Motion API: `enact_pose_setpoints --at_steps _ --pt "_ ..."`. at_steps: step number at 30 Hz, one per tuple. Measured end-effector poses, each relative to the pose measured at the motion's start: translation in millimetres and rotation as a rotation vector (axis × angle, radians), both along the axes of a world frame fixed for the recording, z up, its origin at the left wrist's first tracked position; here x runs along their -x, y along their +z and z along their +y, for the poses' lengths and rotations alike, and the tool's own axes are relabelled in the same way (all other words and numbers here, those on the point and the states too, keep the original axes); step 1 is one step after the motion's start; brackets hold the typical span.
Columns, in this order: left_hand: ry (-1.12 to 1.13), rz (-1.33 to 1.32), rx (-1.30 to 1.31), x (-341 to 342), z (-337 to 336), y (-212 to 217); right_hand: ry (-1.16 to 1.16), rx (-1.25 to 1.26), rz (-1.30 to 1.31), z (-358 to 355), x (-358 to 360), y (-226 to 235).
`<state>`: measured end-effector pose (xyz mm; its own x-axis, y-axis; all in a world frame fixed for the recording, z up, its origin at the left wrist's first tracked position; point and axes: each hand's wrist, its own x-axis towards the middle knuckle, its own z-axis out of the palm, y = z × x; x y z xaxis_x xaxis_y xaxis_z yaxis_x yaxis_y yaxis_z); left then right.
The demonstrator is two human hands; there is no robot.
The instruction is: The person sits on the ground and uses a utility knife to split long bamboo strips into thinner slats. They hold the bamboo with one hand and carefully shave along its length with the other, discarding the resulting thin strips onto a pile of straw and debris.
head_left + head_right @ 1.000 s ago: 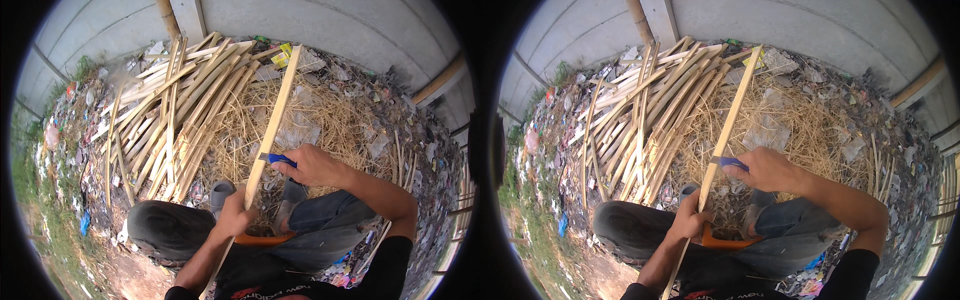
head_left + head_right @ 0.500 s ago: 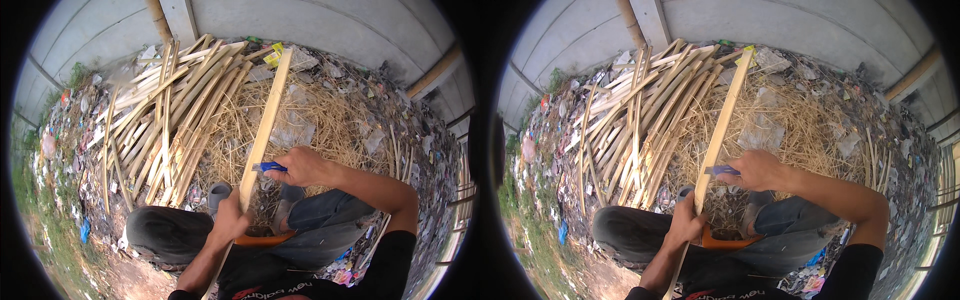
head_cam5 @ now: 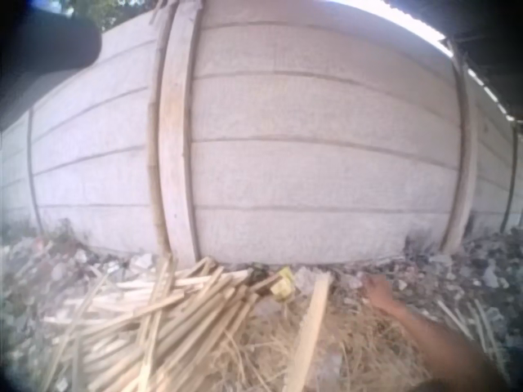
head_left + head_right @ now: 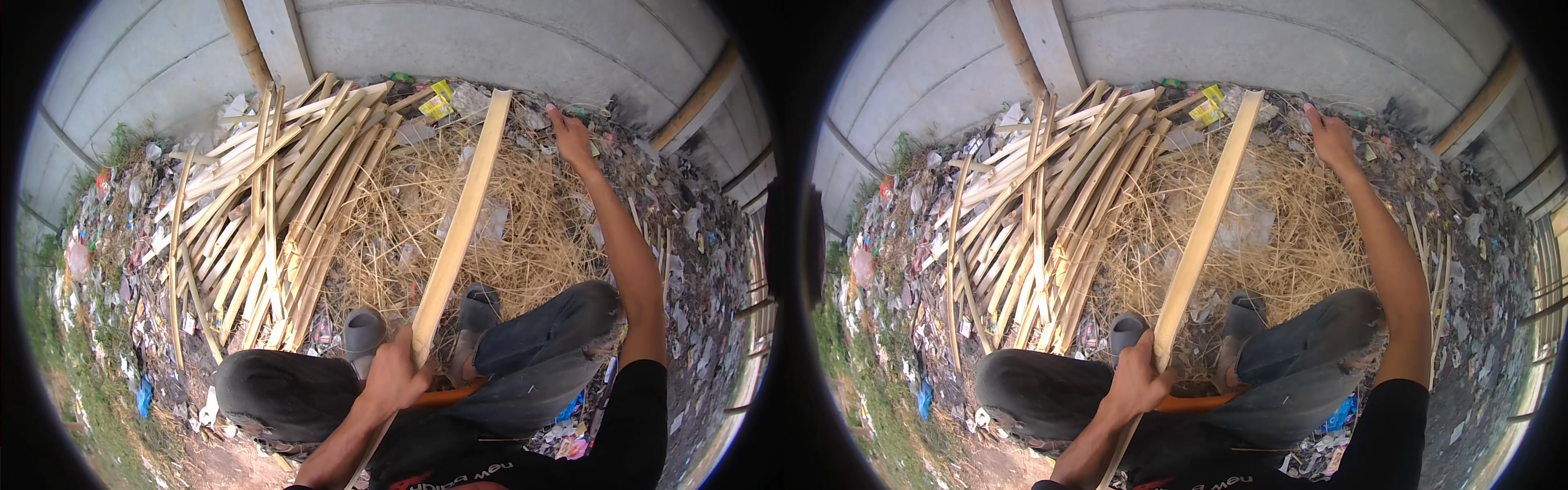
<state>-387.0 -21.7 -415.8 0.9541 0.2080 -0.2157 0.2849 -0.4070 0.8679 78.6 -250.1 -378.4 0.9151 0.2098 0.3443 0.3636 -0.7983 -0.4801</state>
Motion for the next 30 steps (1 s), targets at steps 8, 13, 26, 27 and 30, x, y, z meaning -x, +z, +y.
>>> enact_pose_setpoints --at_steps 8,13,26,27,30 --pt "0.081 0.045 -0.124 1.4 5.8 -12.0 0.761 0.256 0.304 69.4 197.2 7.6" --pt "0.123 -0.012 -0.207 -0.8 4.8 -16.8 0.833 0.483 0.288 74.7 230.6 3.4" --pt "0.115 0.022 -0.315 0.6 2.5 -23.4 0.907 0.427 0.287 75.9 222.0 -5.6" --pt "0.113 0.028 -0.317 2.2 3.0 -24.8 0.954 0.391 0.261 74.6 225.4 -11.2" --pt "0.096 0.015 -0.337 3.3 0.1 -22.7 0.622 0.409 0.283 73.2 133.6 3.0"
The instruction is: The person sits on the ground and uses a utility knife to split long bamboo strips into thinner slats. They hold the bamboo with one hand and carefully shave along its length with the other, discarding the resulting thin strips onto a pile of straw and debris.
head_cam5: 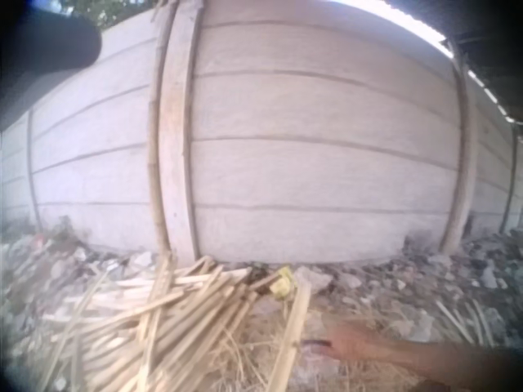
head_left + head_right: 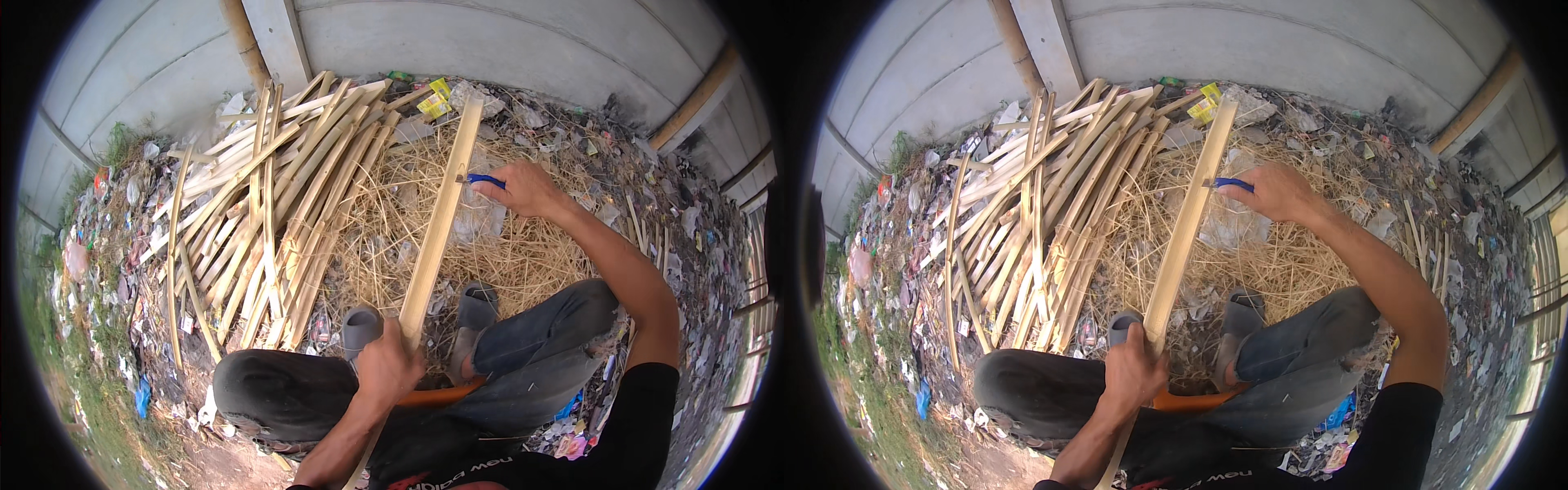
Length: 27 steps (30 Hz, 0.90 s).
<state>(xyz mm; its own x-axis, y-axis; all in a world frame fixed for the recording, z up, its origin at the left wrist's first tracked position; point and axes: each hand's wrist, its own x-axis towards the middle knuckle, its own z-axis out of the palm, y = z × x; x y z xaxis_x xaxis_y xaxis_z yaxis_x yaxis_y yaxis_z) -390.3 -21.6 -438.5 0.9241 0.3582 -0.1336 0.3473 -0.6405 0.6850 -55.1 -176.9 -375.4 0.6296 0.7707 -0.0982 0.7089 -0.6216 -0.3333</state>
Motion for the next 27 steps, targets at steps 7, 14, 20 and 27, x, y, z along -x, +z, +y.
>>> enact_pose_setpoints --at_steps 7,14,20,27 --pt "-0.04 -0.078 -0.018 -7.9 -1.3 9.4 -0.321 -0.167 -0.35 -3.3 -116.1 -3.7" --pt "-0.062 -0.047 0.072 3.1 -8.1 12.6 -0.664 -0.301 -0.344 -68.8 -176.4 47.9" --pt "0.049 -0.044 0.54 0.2 15.2 17.2 -0.371 -0.527 0.049 7.6 -31.7 37.7" --pt "0.099 -0.135 0.611 -8.9 20.5 21.3 -0.081 -0.391 0.095 24.0 41.1 21.7"
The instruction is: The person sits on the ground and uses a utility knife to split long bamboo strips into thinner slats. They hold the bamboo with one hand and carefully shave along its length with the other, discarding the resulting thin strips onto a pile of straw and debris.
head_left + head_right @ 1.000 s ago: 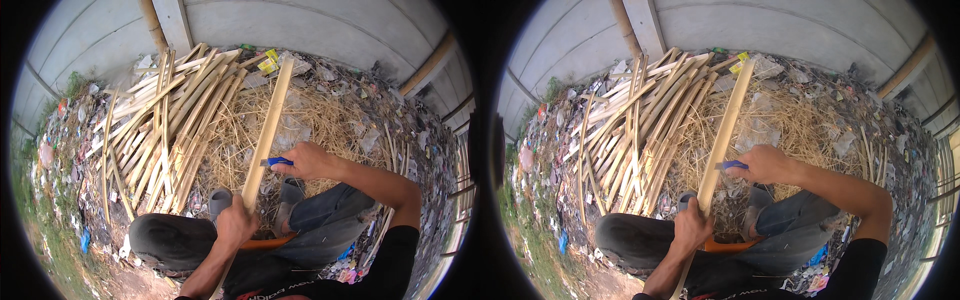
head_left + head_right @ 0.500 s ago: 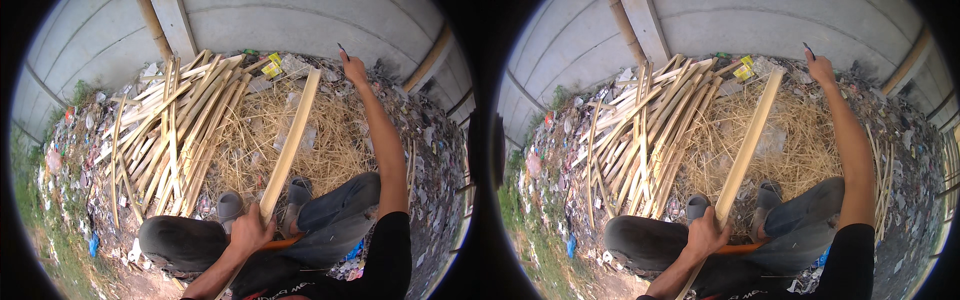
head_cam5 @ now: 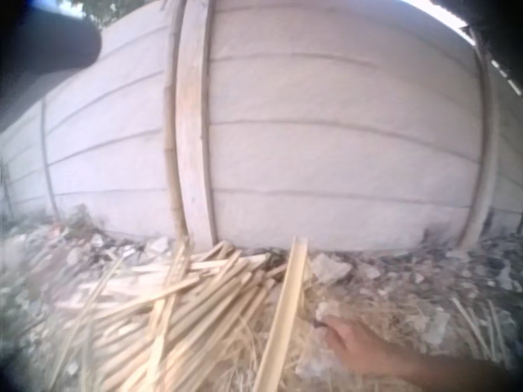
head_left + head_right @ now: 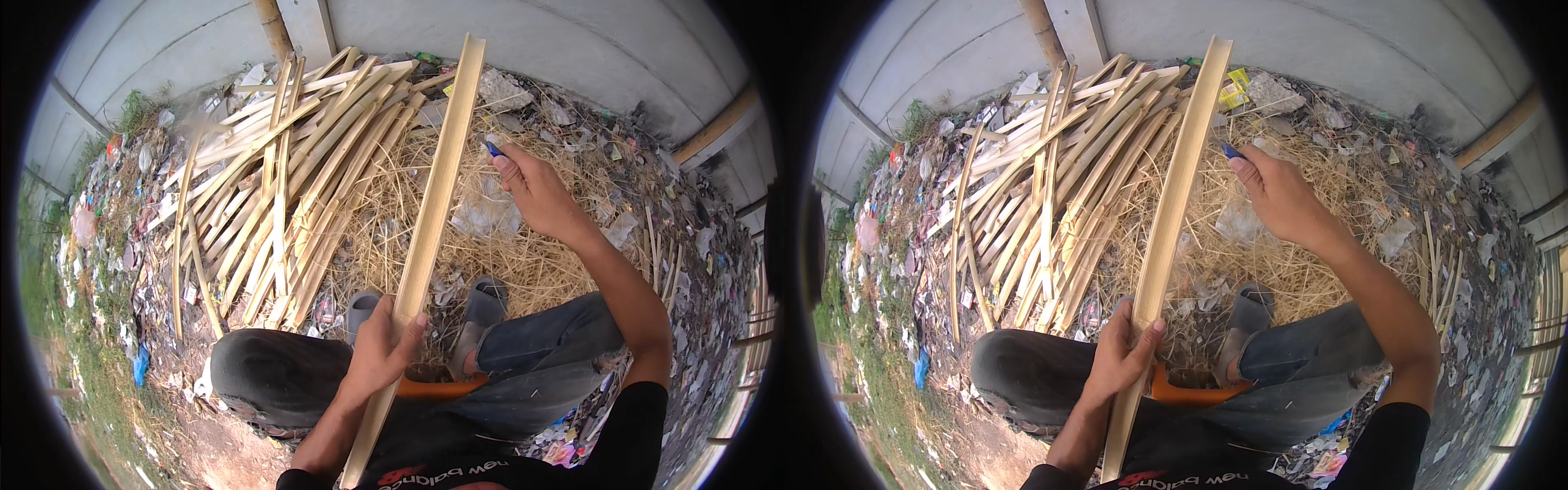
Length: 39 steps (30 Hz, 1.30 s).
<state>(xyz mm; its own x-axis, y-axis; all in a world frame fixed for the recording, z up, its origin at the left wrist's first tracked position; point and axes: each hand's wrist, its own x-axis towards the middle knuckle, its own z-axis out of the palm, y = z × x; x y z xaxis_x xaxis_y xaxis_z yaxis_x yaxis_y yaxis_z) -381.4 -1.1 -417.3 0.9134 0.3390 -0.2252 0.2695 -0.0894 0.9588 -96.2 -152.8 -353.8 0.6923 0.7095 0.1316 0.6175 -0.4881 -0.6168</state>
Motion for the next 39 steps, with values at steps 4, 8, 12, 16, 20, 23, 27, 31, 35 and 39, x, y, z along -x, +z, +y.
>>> enact_pose_setpoints --at_steps 4,8,12,16,20,23,27,31,35,39 --pt "-0.033 0.022 -0.047 0.8 1.0 -0.2 0.058 -0.037 -0.004 0.2 -9.8 -5.1" --pt "-0.088 -0.03 -0.15 0.1 -4.3 -4.3 0.087 -0.11 0.051 -3.4 -28.9 -15.1" --pt "-0.141 0.028 -0.235 0.2 -5.8 -3.1 -0.035 -0.054 -0.216 -6.8 -47.5 -14.9" --pt "-0.161 -0.05 -0.242 2.9 -10.6 -11.6 -0.255 -0.007 -0.265 -19.6 -79.3 -14.9" --pt "-0.236 0.018 -0.21 2.9 -16.4 -9.8 -0.406 -0.051 -0.371 -42.7 -118.2 -25.9" --pt "-0.276 0.044 -0.194 3.5 -18.7 -10.5 -0.474 -0.053 -0.374 -57.1 -133.6 -25.6" --pt "-0.295 0.043 -0.181 3.7 -20.5 -8.3 -0.515 -0.061 -0.366 -63.4 -134.1 -21.5" --pt "-0.318 0.011 -0.198 3.9 -20.9 -7.8 -0.537 0.005 -0.31 -69.3 -136.5 -21.2" --pt "-0.296 0.011 -0.229 4.1 -20.7 -6.8 -0.451 -0.013 -0.292 -72.9 -134.7 -26.9" --pt "-0.294 0.043 -0.237 6.9 -17.8 -14.6 -0.407 -0.009 -0.255 -71.3 -130.1 -34.7"
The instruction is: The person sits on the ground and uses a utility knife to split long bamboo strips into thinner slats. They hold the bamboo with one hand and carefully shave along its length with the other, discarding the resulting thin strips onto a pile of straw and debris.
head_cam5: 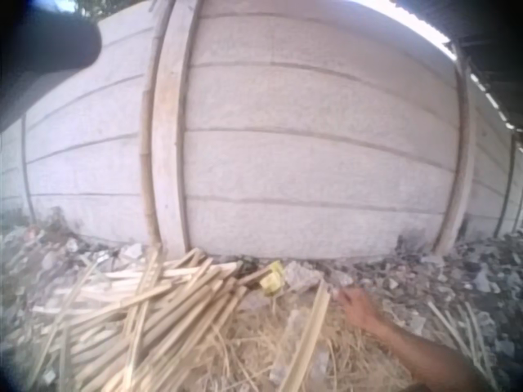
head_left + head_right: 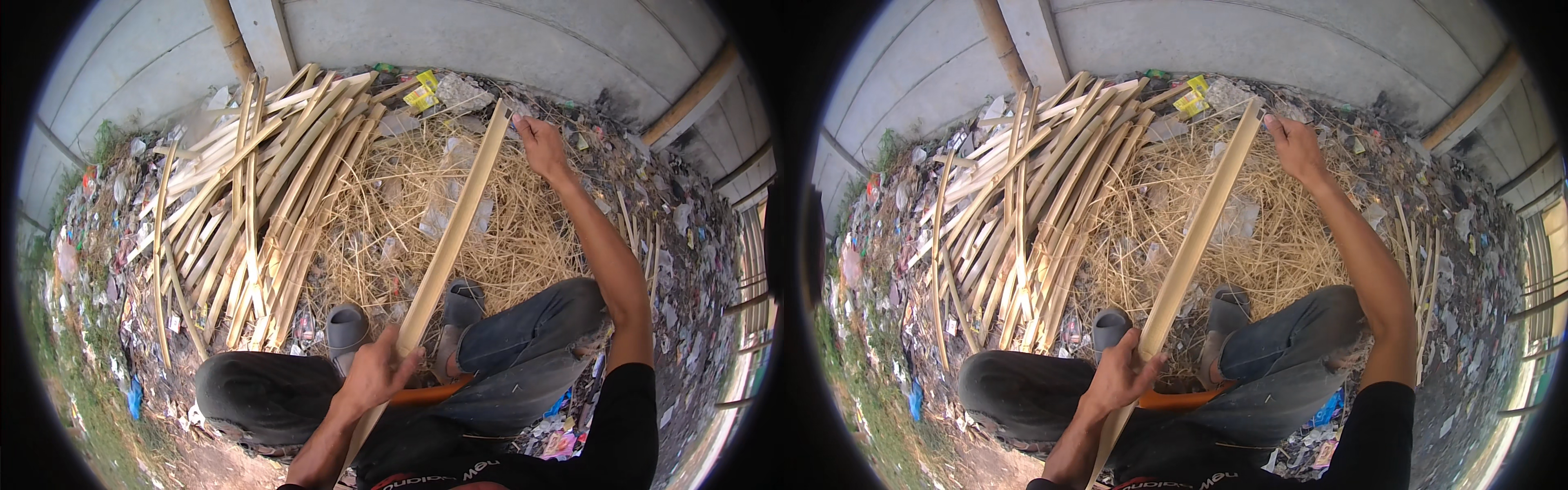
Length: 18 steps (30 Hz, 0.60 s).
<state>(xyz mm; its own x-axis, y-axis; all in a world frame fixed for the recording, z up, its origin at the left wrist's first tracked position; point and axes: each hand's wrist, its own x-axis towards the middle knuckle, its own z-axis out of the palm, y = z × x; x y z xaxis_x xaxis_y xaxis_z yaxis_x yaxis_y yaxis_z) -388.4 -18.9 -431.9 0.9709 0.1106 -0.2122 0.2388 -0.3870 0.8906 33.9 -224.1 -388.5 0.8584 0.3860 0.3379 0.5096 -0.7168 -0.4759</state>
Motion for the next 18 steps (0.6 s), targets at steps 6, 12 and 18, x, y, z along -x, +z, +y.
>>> enact_pose_setpoints --at_steps 6,12,18 --pt "-0.01 0.008 0.035 2.0 2.0 -5.4 0.053 -0.023 0.016 -6.2 -3.9 -5.9" --pt "-0.028 0.038 0.027 0.2 2.9 -2.4 0.091 -0.109 0.037 -7.0 4.8 -6.6" --pt "0.005 0.054 0.053 -2.6 3.5 0.6 0.238 -0.077 -0.006 0.8 24.8 -15.2"
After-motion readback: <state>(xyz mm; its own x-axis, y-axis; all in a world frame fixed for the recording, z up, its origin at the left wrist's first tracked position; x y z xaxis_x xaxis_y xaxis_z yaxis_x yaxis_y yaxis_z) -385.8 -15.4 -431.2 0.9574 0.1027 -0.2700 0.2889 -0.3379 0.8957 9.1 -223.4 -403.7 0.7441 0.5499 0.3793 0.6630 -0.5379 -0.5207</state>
